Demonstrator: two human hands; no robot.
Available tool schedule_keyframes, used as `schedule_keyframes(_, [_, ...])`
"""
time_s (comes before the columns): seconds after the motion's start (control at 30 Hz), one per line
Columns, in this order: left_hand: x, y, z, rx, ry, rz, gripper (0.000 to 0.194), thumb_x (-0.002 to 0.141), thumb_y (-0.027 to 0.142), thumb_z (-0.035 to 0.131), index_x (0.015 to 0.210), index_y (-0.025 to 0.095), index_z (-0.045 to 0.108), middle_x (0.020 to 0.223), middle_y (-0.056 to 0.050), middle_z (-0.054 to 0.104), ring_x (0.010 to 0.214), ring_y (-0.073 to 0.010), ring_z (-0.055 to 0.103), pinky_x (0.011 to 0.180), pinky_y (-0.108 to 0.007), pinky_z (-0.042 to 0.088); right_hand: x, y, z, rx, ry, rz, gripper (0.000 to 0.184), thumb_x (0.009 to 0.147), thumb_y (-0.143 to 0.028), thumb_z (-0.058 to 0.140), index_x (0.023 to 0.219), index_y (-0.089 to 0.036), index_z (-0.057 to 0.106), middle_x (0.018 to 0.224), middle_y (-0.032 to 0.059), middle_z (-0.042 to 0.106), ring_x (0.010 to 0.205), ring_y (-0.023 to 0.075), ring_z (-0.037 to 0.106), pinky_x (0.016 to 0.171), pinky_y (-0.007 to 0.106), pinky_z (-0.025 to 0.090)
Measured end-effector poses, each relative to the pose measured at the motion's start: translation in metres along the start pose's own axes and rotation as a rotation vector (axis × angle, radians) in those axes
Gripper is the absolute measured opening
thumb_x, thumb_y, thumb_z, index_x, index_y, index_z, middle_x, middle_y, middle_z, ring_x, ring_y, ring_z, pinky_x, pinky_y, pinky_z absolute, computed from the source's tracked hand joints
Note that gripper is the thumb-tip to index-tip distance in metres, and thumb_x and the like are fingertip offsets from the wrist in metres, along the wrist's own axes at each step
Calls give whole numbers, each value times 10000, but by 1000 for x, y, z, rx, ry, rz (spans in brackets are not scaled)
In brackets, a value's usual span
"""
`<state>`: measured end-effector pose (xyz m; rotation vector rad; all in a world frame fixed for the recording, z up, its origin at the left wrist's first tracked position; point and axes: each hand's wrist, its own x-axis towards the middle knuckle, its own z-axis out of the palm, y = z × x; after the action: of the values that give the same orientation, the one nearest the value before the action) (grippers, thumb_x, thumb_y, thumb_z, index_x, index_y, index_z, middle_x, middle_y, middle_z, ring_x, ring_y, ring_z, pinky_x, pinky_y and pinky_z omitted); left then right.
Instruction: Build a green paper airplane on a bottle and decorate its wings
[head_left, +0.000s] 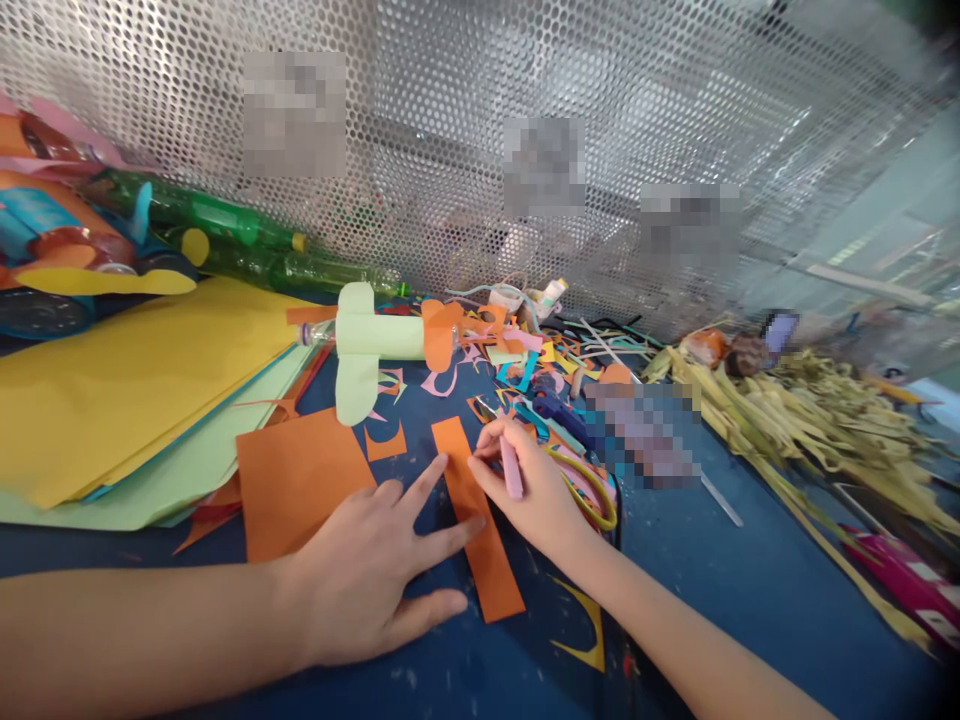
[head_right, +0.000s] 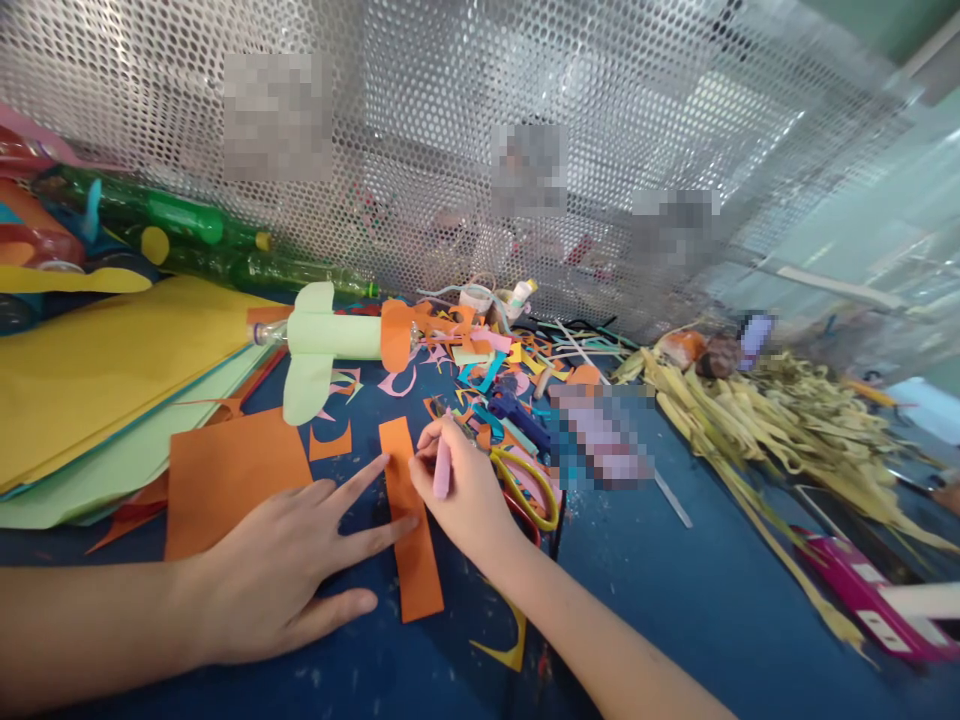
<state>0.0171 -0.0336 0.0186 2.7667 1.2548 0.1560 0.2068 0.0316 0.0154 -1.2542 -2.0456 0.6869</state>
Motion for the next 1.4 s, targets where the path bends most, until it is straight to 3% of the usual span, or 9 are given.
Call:
schedule_keyframes(0.13, [1,-1,-1,-34,-20,-9,508,884,563,312,1336,348,398,1445,-196,284,934,-323,584,732,-509,497,1,-5,-8,-23,-2,20,74,848,-294,528,859,-231,489,762,-1,606,729,169,614,692,286,466])
schedule_keyframes(0.27, [1,-2,-2,-66,-29,-2,480,887,551,313,1309,352,428,1436,-184,302,968,-342,569,745,-519,486,5,-4,-15,274,-8,102,173,930,-341,353,1020,-244,464,665,-32,545,630,141,562,626,263,453])
schedule_keyframes(0.43, [0,-3,-2,-85,-16,9,481,882,569,304,1304,375,425,1454,-152,279,949,-328,577,728,-515,495,9,0,-16,417,-136,68,95,844,-269,516,775,-206,496,660,-40,473,610,113,465,571,226,372])
schedule_keyframes(0.57, [-1,-3,3,-69,-6,-14,564,870,593,305,1351,311,387,1425,-174,339,1017,-358,549,778,-534,482,9,3,-14,452,-76,105,235,887,-279,447,666,-200,452,562,-52,441,558,107,444,575,227,358])
schedule_keyframes(0.73, [-1,0,7,-58,7,-65,575,843,598,370,1332,300,426,1452,-193,282,1022,-367,552,791,-536,473,9,9,-10,378,-52,132,293,836,-320,547,624,-206,380,485,-87,352,429,81,357,466,206,282])
schedule_keyframes(0.9, [0,0,6,-74,14,-55,514,865,565,350,1297,315,471,1461,-167,277,1003,-355,559,775,-522,474,9,8,-9,344,-29,150,324,824,-267,537,575,-205,339,478,-92,310,395,66,340,461,194,303])
schedule_keyframes(1.17, [1,0,6,-36,-8,-69,509,859,565,368,1299,329,468,1419,-132,374,970,-347,558,738,-499,482,8,14,-7,342,-97,131,288,844,-292,524,610,-213,377,445,-96,348,395,87,415,446,198,308])
schedule_keyframes(1.4, [0,-3,3,-47,0,-33,519,886,553,311,1326,306,434,1428,-150,355,978,-334,564,757,-478,478,8,17,-5,341,-93,148,273,842,-277,528,622,-213,380,437,-99,367,385,79,367,443,198,318])
